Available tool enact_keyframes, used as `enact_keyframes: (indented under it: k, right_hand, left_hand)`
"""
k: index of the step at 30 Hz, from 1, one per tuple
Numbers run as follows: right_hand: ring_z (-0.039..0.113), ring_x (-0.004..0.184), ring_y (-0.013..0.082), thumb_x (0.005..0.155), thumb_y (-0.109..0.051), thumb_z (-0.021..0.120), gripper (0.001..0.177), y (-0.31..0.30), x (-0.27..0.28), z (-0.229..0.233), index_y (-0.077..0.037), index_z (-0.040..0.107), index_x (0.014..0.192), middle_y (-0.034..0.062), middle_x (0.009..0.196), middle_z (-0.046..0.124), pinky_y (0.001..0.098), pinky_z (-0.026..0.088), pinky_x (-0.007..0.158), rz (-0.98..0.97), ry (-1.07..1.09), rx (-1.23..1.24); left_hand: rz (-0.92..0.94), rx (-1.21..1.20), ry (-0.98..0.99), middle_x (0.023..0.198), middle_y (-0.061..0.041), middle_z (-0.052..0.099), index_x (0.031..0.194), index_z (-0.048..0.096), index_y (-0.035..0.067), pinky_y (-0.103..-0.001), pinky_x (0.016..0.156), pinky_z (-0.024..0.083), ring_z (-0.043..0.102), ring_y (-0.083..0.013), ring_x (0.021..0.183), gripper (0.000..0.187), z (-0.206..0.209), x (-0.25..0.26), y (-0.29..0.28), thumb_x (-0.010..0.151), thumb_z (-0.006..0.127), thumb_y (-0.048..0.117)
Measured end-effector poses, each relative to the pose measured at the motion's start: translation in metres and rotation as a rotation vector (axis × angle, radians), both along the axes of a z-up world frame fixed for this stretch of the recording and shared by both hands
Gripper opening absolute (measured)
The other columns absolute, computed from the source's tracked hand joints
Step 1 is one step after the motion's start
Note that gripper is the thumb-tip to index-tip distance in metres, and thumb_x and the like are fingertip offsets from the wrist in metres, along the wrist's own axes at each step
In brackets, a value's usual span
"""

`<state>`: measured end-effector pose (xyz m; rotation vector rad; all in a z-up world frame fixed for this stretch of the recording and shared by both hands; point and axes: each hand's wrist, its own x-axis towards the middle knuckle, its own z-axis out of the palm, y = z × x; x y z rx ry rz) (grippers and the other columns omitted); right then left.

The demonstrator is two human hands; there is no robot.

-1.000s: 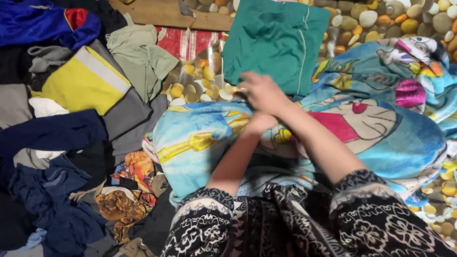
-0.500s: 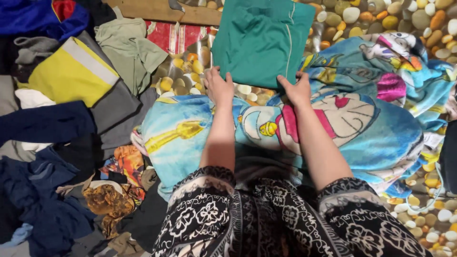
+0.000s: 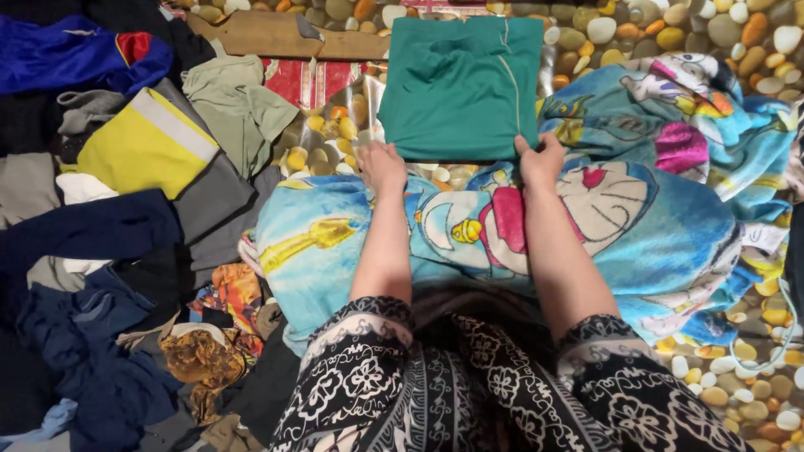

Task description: Folding various items of clothing including shorts, trousers, and shirts while sitting on the floor.

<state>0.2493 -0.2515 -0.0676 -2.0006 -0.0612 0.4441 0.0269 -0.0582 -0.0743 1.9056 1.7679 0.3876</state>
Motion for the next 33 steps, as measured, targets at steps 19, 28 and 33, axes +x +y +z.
enact_keyframes:
  k: [19,28,33]
  right_hand:
    - [0.058,0.062,0.0128,0.089,-0.003,0.077,0.024,0.01,0.041,0.014,-0.004,0.061,0.106,0.0075,0.092,0.069,0.02,0.046,0.049,0.0,1.293,0.683]
    - [0.058,0.059,0.0089,0.093,-0.001,0.069,0.013,0.071,0.028,0.143,0.0,0.063,0.104,0.0084,0.088,0.069,0.0128,0.042,0.044,0.033,1.404,0.985]
    - [0.051,0.054,0.0072,0.099,-0.001,0.068,0.007,0.174,0.063,0.148,-0.003,0.062,0.102,0.0044,0.083,0.065,0.0165,0.041,0.046,0.248,1.373,1.002]
  left_hand:
    - [0.277,-1.148,-1.555,0.114,-0.013,0.072,0.124,0.061,0.001,-0.041,0.09,0.056,0.069,-0.0294,0.1,0.038,0.026,0.016,0.041,0.088,0.069,0.008]
    - [0.279,-1.133,-1.896,0.117,-0.015,0.067,0.118,0.06,-0.003,-0.04,0.101,0.053,0.065,-0.0284,0.108,0.03,0.191,-0.016,0.091,0.089,0.063,0.002]
    - [0.235,-0.99,-1.893,0.112,-0.013,0.066,0.108,0.058,0.002,-0.042,0.104,0.053,0.064,-0.0273,0.107,0.019,0.204,-0.003,0.19,0.09,0.064,-0.001]
